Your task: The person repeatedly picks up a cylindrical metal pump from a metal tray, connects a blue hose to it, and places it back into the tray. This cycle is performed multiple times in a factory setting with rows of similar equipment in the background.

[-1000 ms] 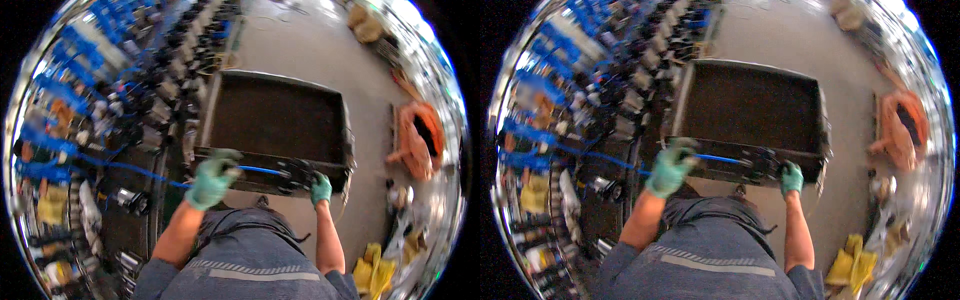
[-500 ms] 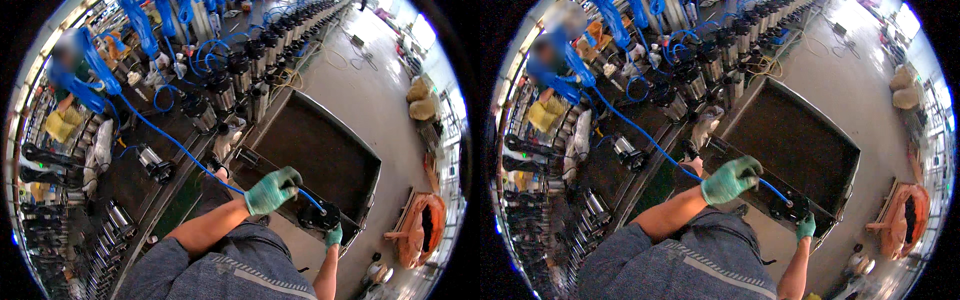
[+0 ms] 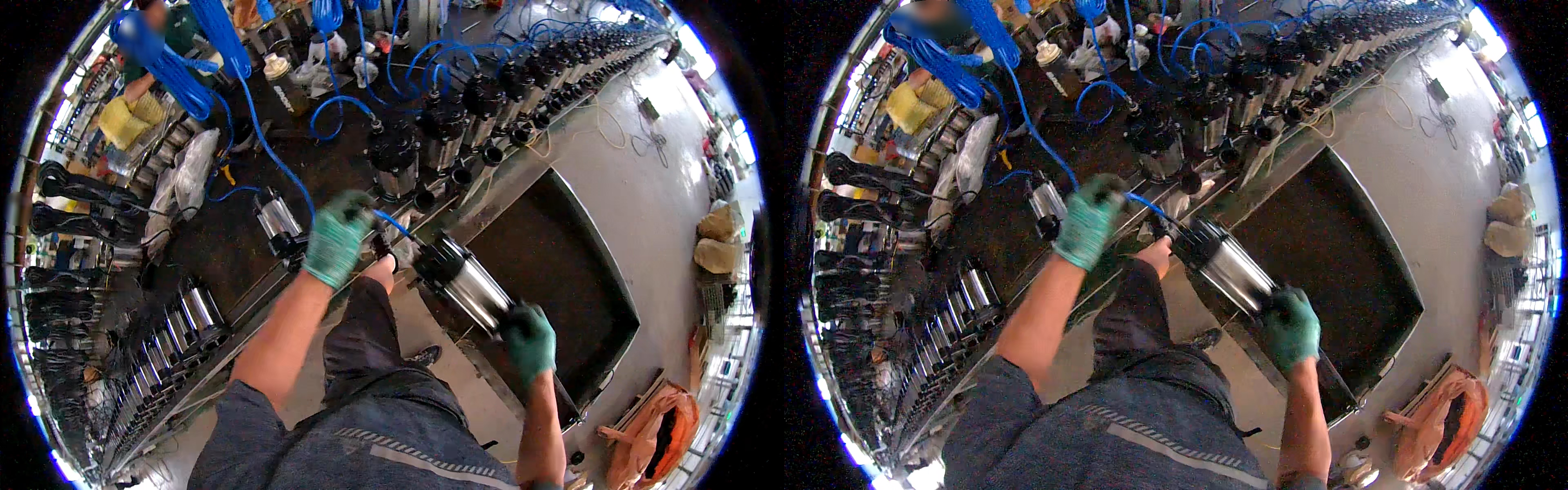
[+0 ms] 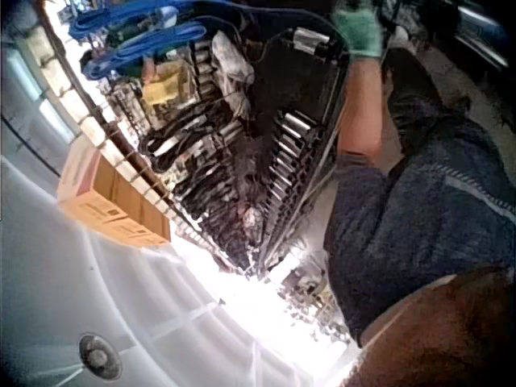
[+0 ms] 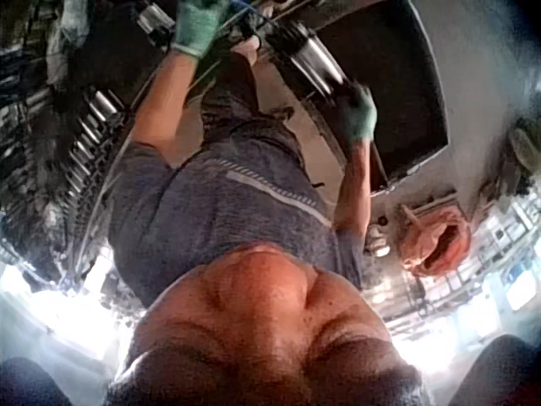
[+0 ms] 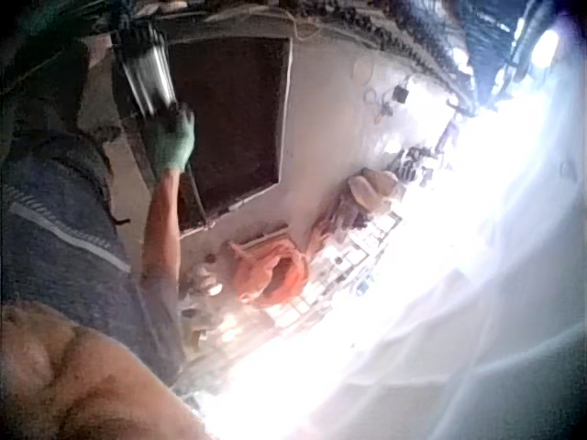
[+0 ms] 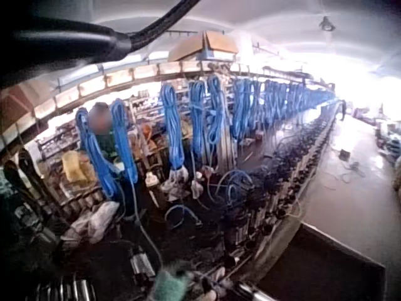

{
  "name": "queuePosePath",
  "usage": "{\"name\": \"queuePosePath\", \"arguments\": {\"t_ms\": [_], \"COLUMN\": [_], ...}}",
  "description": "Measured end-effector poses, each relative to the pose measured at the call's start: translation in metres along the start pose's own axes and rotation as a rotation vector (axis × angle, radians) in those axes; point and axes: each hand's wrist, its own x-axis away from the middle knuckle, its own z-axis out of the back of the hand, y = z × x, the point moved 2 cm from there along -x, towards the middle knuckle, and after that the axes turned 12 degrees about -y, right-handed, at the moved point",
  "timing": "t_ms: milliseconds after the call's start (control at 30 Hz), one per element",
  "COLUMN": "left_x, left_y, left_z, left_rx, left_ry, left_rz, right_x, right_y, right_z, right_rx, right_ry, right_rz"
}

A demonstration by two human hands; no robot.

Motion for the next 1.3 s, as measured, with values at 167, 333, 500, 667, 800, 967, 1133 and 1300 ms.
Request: {"name": "queuePosePath", "arguments": {"t_ms": [167,333,500,667,800,967,1133,1300], "left_x": [-0.024,-0.089,-0.113,-0.118,-0.117,-0.113,-0.155,-0.198], "left_y": [0.015,-0.027,-0.100,-0.144,-0.130,-0.112,-0.073,-0.056], "left_z": [0.120,0.176,0.195,0.187,0.167,0.139,0.059,0.004], "left_rx": [-0.223,-0.510,-0.770,-0.853,-0.836,-1.277,0.180,0.271], "left_ry": [0.312,0.373,0.238,-0.133,-0.130,-0.051,0.005,-0.043], "left_rz": [-0.078,-0.170,0.058,0.259,0.560,0.242,-0.129,-0.073], "right_x": [-0.135,-0.232,-0.271,-0.272,-0.278,-0.235,-0.186,-0.100], "right_y": [-0.093,-0.128,-0.160,-0.202,-0.197,-0.165,-0.058,-0.014], "right_z": [-0.085,-0.208,-0.267,-0.251,-0.240,-0.213,-0.190,-0.109], "right_rx": [-0.028,-0.306,-0.363,0.003,-0.067,-0.233,-0.469,-0.572], "right_ry": [-0.205,-0.243,-0.303,-0.504,-0.529,-0.456,-0.624,-0.521], "right_rz": [0.161,0.175,0.131,0.156,0.265,0.465,0.013,-0.241]}}
